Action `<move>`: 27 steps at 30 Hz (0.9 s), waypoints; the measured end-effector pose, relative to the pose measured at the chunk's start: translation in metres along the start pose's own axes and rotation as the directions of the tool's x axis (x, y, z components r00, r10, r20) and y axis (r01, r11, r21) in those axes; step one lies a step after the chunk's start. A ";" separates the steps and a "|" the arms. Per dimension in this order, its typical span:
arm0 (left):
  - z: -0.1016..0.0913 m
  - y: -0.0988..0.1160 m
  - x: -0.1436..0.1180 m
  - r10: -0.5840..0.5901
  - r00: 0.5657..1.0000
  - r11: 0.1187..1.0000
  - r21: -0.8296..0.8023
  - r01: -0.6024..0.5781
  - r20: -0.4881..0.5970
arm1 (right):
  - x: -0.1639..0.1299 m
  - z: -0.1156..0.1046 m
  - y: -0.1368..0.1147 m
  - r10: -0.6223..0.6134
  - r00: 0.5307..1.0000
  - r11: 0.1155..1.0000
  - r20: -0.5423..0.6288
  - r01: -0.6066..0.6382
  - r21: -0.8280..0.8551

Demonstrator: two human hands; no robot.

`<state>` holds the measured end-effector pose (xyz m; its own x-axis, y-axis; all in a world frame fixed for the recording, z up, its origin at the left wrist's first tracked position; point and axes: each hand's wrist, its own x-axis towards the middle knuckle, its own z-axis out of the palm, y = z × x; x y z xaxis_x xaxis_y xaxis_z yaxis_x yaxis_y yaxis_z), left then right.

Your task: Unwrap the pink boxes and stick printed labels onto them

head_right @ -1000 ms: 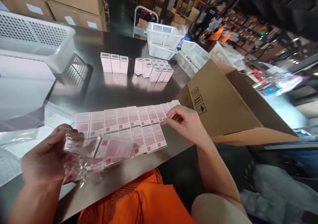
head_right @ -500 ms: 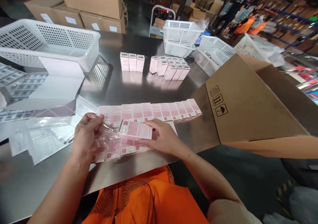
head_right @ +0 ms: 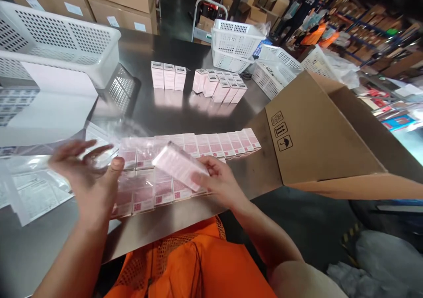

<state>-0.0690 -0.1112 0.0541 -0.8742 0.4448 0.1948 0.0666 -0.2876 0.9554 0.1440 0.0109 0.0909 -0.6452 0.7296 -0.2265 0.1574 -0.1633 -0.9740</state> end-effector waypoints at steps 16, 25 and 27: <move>0.000 -0.001 -0.007 0.468 0.620 0.730 0.120 -0.673 0.630 | 0.014 0.052 0.025 0.281 0.856 0.532 0.434 -0.515 0.672; -0.003 -0.008 -0.001 0.617 0.478 0.557 0.082 -0.826 0.625 | 0.003 0.061 0.029 0.212 0.758 0.404 0.617 -0.642 0.651; -0.003 -0.004 0.001 0.647 0.471 0.555 0.054 -0.830 0.599 | 0.000 0.065 0.030 0.206 0.738 0.367 0.642 -0.667 0.649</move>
<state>-0.0718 -0.1124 0.0494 -0.0805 0.5320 0.8429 0.7884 -0.4835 0.3804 0.0999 -0.0368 0.0608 -0.9243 0.0786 -0.3735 0.0028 -0.9772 -0.2125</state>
